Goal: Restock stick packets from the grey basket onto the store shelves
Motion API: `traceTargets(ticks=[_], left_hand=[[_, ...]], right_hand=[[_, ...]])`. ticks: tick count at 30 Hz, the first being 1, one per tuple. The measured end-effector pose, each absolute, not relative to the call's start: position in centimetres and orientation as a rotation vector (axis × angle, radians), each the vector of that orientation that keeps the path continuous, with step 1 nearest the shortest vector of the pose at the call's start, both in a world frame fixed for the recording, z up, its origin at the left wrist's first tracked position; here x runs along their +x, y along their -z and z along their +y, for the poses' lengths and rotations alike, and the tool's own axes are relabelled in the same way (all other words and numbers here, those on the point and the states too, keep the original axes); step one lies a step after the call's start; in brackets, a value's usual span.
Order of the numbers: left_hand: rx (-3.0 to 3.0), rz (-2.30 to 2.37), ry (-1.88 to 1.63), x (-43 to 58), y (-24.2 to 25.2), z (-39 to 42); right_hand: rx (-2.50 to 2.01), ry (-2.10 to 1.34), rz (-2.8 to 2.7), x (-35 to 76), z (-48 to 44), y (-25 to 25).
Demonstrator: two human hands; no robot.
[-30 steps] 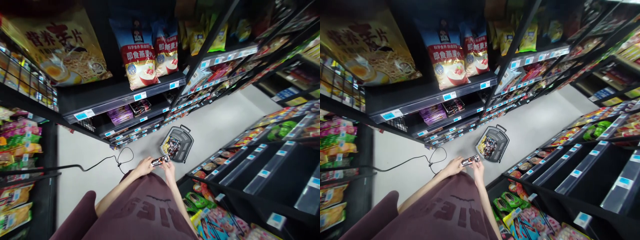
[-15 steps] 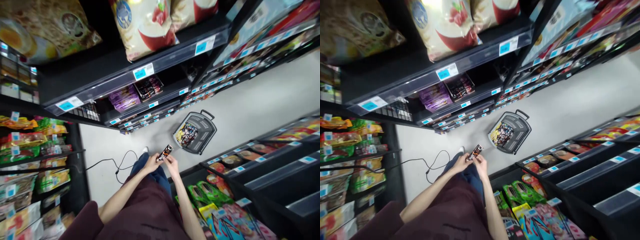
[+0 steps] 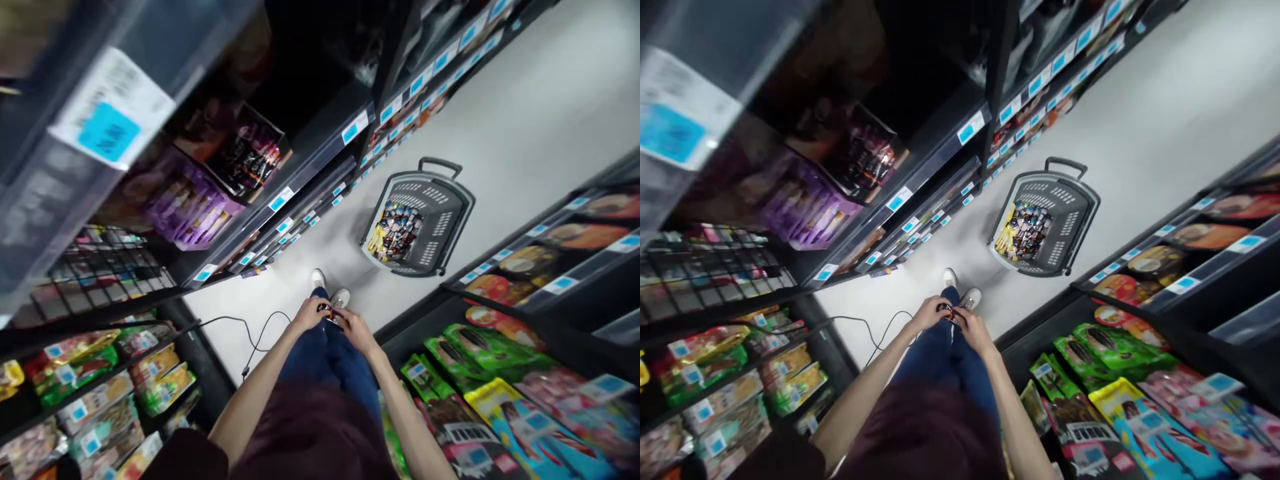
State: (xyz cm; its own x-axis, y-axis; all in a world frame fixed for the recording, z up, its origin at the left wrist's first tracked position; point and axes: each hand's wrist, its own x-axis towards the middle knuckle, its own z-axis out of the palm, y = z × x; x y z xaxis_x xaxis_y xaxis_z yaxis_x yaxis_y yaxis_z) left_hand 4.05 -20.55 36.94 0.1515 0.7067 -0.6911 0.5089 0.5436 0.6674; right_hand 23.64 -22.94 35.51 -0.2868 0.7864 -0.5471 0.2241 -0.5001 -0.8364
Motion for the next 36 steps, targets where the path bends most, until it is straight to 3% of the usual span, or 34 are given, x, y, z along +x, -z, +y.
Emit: traceTargets(ticks=[6, 14, 20, 27, 36], left_hand=[[0.867, 1.4, -0.024, 2.0, -27.0, -18.8], [0.45, 1.559, -0.352, 3.1, -18.5, -18.7], [0.202, 1.41, -0.393, 4.4, -14.8, -17.5], [0.247, 1.513, -0.411, 5.1, -12.2, -15.4], [0.75, 1.901, 0.001, 0.3, -10.2, -11.7]], right_hand=[[-1.654, -1.986, -1.153, 25.7, -21.3, -28.3], [-1.898, -1.778, -0.984, 26.1, -19.6, -19.3], [-1.956, -1.617, -0.849, 22.5, -20.3, -15.5], [-1.81, -1.683, -1.019, 19.1, -21.0, -13.3], [-1.882, -1.816, -1.204, 20.7, -22.0, -10.9]])
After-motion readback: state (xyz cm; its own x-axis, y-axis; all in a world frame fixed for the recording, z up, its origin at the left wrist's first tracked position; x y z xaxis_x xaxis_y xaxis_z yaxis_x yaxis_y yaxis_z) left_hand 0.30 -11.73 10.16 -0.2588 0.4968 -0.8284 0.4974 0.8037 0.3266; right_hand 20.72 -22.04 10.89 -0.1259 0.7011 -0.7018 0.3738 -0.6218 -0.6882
